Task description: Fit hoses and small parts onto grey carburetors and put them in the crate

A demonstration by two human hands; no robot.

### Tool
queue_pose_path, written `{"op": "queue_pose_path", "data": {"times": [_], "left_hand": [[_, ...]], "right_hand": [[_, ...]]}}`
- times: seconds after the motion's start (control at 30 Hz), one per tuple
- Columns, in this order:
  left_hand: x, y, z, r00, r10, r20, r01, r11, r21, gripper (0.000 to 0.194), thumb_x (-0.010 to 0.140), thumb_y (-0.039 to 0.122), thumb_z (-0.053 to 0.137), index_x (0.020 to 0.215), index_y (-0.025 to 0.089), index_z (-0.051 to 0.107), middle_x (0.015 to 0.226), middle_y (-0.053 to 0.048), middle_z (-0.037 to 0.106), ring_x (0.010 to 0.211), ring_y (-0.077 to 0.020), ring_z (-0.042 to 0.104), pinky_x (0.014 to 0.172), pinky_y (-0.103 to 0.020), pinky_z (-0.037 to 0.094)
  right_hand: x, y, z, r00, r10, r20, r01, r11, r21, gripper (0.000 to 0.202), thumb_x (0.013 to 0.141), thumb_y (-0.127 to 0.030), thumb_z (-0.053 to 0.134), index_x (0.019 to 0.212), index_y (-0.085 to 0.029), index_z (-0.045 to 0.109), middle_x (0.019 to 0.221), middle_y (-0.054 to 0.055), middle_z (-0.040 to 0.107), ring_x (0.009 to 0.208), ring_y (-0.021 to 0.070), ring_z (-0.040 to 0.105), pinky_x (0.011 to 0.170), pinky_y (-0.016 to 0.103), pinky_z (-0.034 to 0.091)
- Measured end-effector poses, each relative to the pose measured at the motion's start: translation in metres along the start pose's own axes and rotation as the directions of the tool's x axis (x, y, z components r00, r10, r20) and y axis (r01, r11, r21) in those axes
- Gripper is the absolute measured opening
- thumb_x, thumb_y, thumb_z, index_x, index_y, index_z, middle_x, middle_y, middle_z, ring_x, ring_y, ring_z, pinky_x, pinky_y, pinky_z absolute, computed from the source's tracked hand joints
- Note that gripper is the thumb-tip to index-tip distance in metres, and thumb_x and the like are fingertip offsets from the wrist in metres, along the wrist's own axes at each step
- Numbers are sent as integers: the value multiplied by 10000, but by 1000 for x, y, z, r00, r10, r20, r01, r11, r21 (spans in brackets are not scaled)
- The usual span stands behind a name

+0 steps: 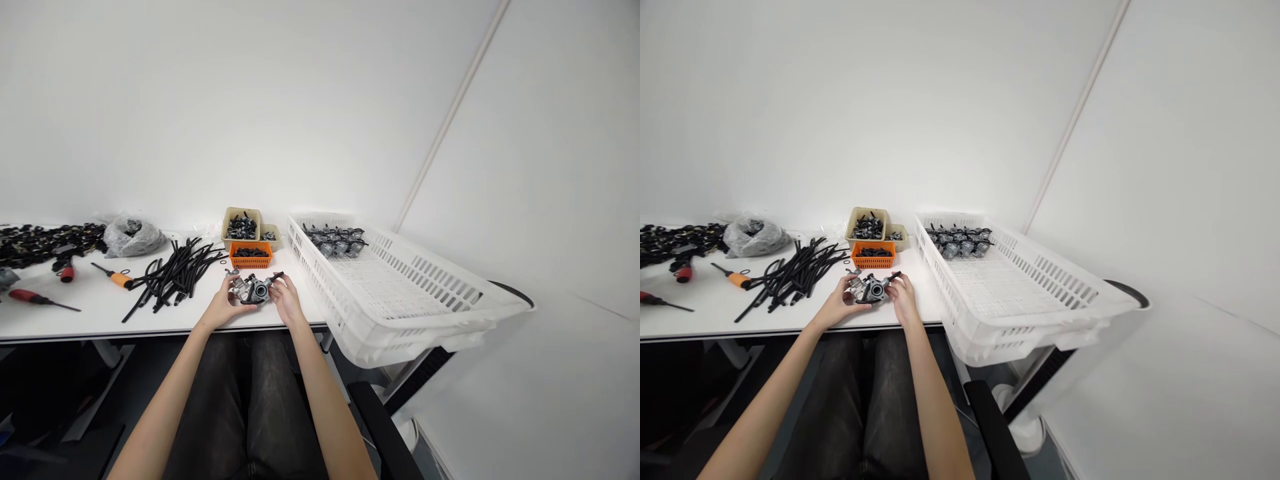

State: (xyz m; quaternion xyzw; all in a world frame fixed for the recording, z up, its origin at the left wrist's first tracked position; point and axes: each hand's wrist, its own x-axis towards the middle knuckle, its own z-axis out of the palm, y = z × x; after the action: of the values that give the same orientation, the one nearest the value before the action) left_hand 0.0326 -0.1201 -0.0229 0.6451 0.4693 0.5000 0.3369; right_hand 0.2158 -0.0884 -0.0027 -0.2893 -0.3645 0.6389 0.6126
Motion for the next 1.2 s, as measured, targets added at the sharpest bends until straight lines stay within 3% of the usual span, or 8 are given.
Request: {"op": "queue_pose_path", "data": {"times": [0.37,0.63,0.93,1.2], "left_hand": [[0,-2,1,1000,-5,-3,5,1000,-12,856,580,463,807,1267,230,352,1226,-107,507,992,-220,601,902,-396,477],[-1,3,0,1000,-8,1,8,1000,28,867,575,485,803,1264,225,344,1181,-95,521,983,-217,588,901,-390,467],[-1,4,0,999,35,1,-35,999,29,855,569,468,809,1259,238,362,1234,-100,508,1131,-246,534,938,-377,436],[-2,6,1,999,39,-7,-39,999,20,863,568,454,810,1274,227,368,1244,-115,515,1095,-240,552,912,-376,448]], "right_hand": [[0,-3,1,999,34,-10,-33,999,40,266,666,-322,710,897,-204,648,801,7,688,657,132,626,685,266,459],[0,-7,2,995,95,-35,-92,993,80,375,701,-549,666,838,-200,652,807,26,692,662,144,622,673,266,471],[-2,-8,1,995,96,-29,-94,993,77,268,701,-449,676,794,-202,629,797,22,691,644,140,609,675,267,465],[-2,-8,2,995,90,-31,-88,994,65,282,695,-461,675,803,-205,625,797,22,689,649,144,613,683,272,467]]}}
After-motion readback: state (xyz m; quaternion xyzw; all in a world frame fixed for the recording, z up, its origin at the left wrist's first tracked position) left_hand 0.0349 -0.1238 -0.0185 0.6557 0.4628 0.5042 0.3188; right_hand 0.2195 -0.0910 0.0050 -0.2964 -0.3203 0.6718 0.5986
